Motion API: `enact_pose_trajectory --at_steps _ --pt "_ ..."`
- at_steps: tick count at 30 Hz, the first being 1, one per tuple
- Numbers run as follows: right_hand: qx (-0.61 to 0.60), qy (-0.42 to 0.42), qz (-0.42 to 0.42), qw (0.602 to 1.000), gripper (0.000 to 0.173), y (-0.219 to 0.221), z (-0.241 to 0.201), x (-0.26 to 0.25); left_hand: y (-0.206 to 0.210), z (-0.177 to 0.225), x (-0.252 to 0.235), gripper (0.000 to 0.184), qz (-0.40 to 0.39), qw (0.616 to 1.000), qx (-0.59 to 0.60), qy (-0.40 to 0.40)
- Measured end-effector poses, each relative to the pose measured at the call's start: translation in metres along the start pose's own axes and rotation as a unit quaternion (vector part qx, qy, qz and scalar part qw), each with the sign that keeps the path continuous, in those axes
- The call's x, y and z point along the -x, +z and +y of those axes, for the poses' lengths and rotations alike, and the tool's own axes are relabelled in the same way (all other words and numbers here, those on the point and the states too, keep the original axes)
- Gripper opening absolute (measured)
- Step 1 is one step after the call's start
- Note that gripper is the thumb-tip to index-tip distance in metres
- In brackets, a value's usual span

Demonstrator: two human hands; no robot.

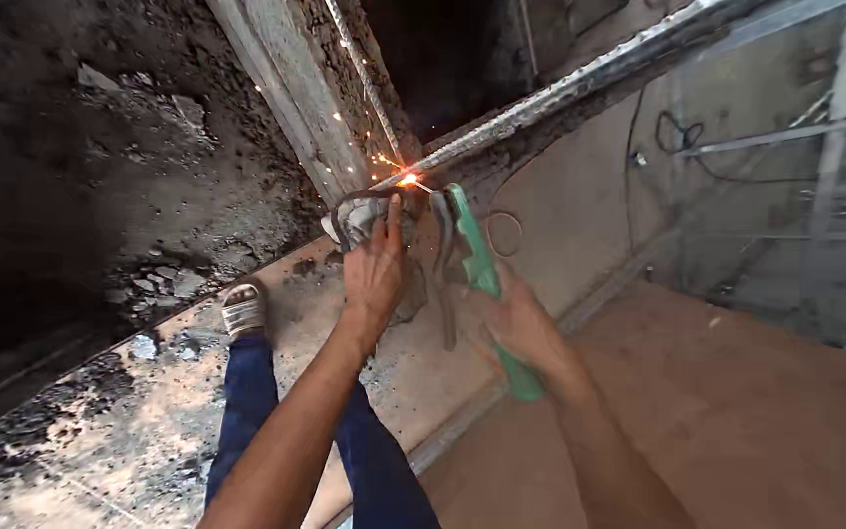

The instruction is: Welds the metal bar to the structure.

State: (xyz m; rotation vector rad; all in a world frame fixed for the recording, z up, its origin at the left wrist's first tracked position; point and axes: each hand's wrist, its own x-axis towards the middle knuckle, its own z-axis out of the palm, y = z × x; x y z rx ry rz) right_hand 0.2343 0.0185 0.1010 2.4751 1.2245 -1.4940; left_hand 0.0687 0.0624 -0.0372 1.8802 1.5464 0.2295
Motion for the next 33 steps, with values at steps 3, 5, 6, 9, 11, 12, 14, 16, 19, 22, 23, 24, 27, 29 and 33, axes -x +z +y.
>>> enact_pose_trajectory --at_steps 3,5,6,9,11,12,14,16,19,22,23,24,27,29,33 --pt "0.0 -0.002 0.006 1.0 0.049 0.001 0.001 0.0 -0.006 0.003 0.003 0.089 -0.014 1.0 -0.01 0.0" --pt "0.025 -0.007 0.014 1.0 0.049 0.001 0.002 -0.001 -0.002 0.002 0.0 0.087 -0.012 1.0 -0.028 -0.004" --pt "0.055 -0.011 0.023 0.998 0.048 0.0 0.002 -0.001 0.0 0.002 -0.001 0.087 -0.012 0.999 -0.029 -0.006" --pt "0.183 -0.016 0.055 0.981 0.048 -0.004 -0.002 0.0 -0.001 0.003 0.0 0.088 -0.013 1.0 -0.025 -0.008" --pt "0.188 -0.024 0.054 0.98 0.048 -0.006 -0.002 0.0 -0.006 0.004 0.004 0.091 -0.011 1.0 -0.012 -0.002" --pt "0.144 -0.028 0.039 0.988 0.047 -0.007 0.0 -0.001 -0.006 0.004 0.004 0.091 -0.011 1.0 -0.013 -0.003" --pt "-0.066 -0.019 -0.028 0.997 0.038 -0.007 0.005 -0.004 -0.002 0.003 -0.002 0.088 -0.015 1.0 -0.024 -0.013" --pt "-0.247 0.006 -0.084 0.965 0.031 -0.006 0.007 -0.004 -0.002 0.002 -0.002 0.089 -0.016 1.0 -0.022 -0.012" --pt "-0.098 -0.012 -0.039 0.994 0.032 -0.009 0.004 -0.004 -0.002 0.002 -0.001 0.09 -0.015 1.0 -0.023 -0.009" --pt "0.295 -0.022 0.066 0.953 0.047 -0.009 -0.008 0.001 0.001 0.002 -0.004 0.084 -0.015 0.999 -0.032 -0.012" --pt "0.329 -0.023 0.076 0.941 0.048 -0.009 -0.009 0.002 0.0 0.002 -0.004 0.084 -0.018 0.999 -0.032 -0.012" --pt "0.311 -0.025 0.069 0.948 0.046 -0.009 -0.01 0.002 0.0 0.003 -0.004 0.084 -0.02 0.999 -0.033 -0.012" --pt "-0.131 0.001 -0.077 0.988 0.026 -0.016 0.001 -0.002 0.0 0.002 -0.006 0.087 -0.024 0.999 -0.035 -0.013" --pt "-0.356 0.05 -0.172 0.917 0.028 -0.021 0.005 -0.006 0.001 0.001 -0.008 0.09 -0.034 0.998 -0.04 -0.021" --pt "0.146 -0.034 0.007 0.989 0.033 -0.02 0.002 -0.006 0.0 0.002 -0.003 0.086 -0.016 1.0 -0.023 -0.01"
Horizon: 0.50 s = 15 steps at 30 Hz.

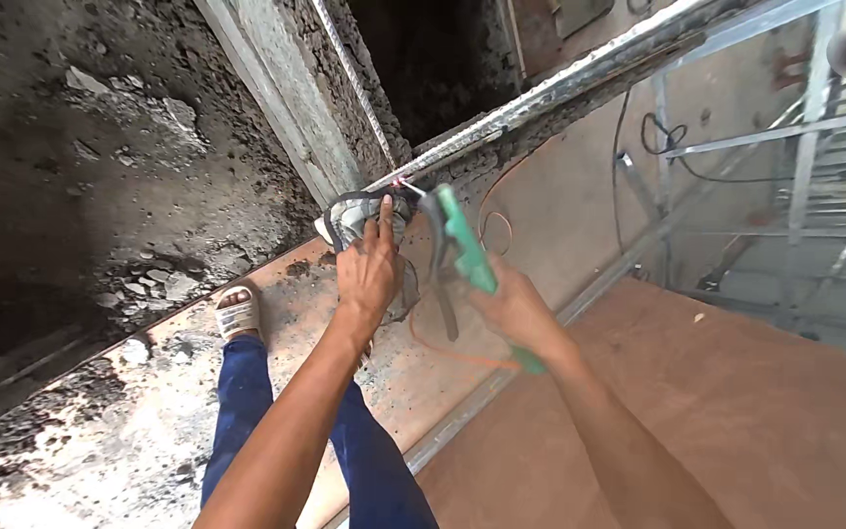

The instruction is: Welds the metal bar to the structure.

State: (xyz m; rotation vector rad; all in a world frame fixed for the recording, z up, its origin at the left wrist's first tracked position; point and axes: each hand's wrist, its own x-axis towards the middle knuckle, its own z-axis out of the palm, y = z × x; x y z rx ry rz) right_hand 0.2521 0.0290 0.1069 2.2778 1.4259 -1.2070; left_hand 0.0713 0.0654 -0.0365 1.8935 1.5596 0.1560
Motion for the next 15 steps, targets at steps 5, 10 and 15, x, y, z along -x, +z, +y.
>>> enact_pose_trajectory --at_steps 5,10,15 --pt "0.096 0.01 0.061 0.993 0.046 0.002 0.001 0.004 0.0 -0.002 0.008 0.078 0.01 0.999 0.041 -0.007" --pt "-0.34 0.019 -0.016 0.94 0.035 -0.008 0.015 0.005 0.001 0.0 -0.004 0.091 -0.015 1.0 0.0 -0.013" --pt "-0.318 0.0 -0.009 0.948 0.035 0.004 0.018 0.012 0.002 0.0 -0.006 0.09 -0.019 1.0 -0.003 -0.019"
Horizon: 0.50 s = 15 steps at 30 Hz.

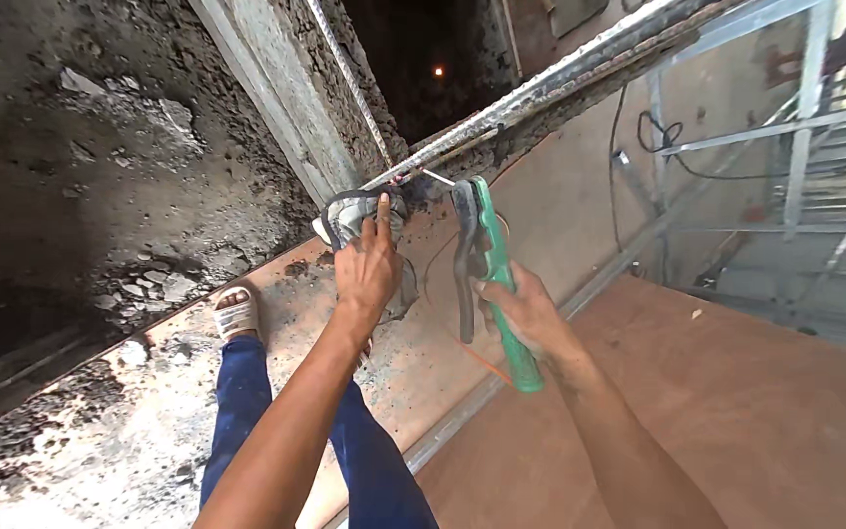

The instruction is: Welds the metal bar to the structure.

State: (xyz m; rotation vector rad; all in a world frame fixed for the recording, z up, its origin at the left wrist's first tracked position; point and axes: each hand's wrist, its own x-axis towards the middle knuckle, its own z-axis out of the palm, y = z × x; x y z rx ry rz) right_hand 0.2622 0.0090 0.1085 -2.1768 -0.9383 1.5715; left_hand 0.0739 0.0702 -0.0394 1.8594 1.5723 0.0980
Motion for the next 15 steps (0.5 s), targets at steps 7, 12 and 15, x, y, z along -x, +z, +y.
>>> enact_pose_trajectory --at_steps 7,12,15 --pt "0.114 0.009 0.006 0.993 0.038 0.018 0.005 -0.006 0.0 -0.001 0.001 0.091 -0.001 1.0 -0.01 0.005" --pt "0.146 0.002 0.022 0.989 0.04 0.021 0.005 -0.008 -0.001 -0.001 0.003 0.091 0.003 1.0 -0.01 0.01" --pt "0.164 0.003 0.025 0.986 0.042 0.021 0.005 -0.008 0.0 -0.002 0.007 0.09 0.019 1.0 0.002 0.022"
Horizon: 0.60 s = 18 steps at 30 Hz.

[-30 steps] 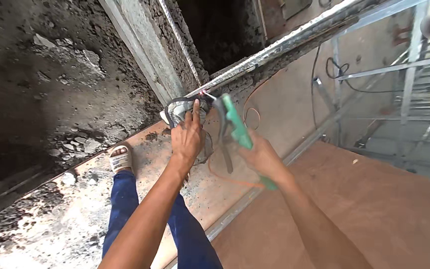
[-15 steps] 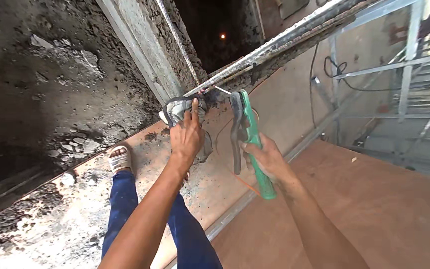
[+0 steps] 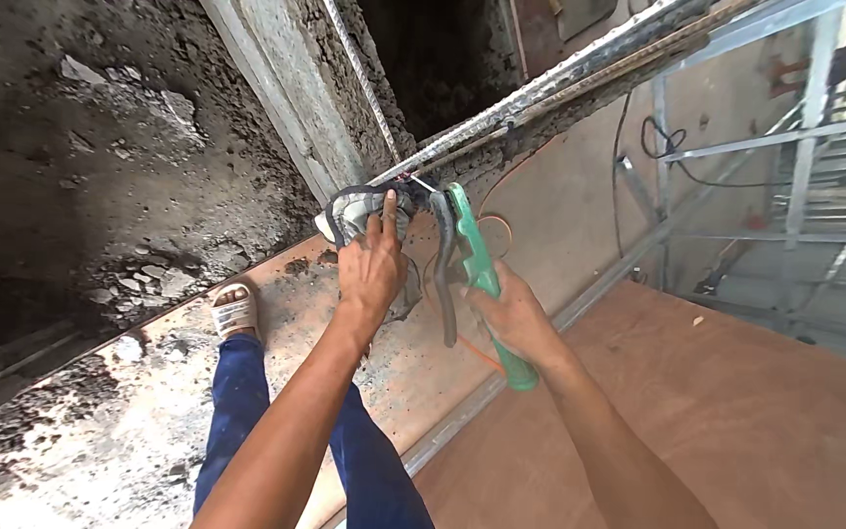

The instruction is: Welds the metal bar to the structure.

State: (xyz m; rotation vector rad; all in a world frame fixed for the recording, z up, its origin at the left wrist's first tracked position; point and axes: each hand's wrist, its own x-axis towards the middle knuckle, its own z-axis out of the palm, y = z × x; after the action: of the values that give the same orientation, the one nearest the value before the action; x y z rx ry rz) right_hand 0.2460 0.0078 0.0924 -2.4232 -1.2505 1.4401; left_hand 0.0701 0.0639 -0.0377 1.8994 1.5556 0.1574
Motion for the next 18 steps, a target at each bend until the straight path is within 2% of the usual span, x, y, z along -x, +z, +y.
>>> enact_pose_trajectory --at_steps 18 --pt "0.024 0.005 0.011 1.0 0.039 0.0063 -0.0013 -0.0034 0.0021 -0.0015 -0.0061 0.09 -0.012 1.0 -0.011 -0.012"
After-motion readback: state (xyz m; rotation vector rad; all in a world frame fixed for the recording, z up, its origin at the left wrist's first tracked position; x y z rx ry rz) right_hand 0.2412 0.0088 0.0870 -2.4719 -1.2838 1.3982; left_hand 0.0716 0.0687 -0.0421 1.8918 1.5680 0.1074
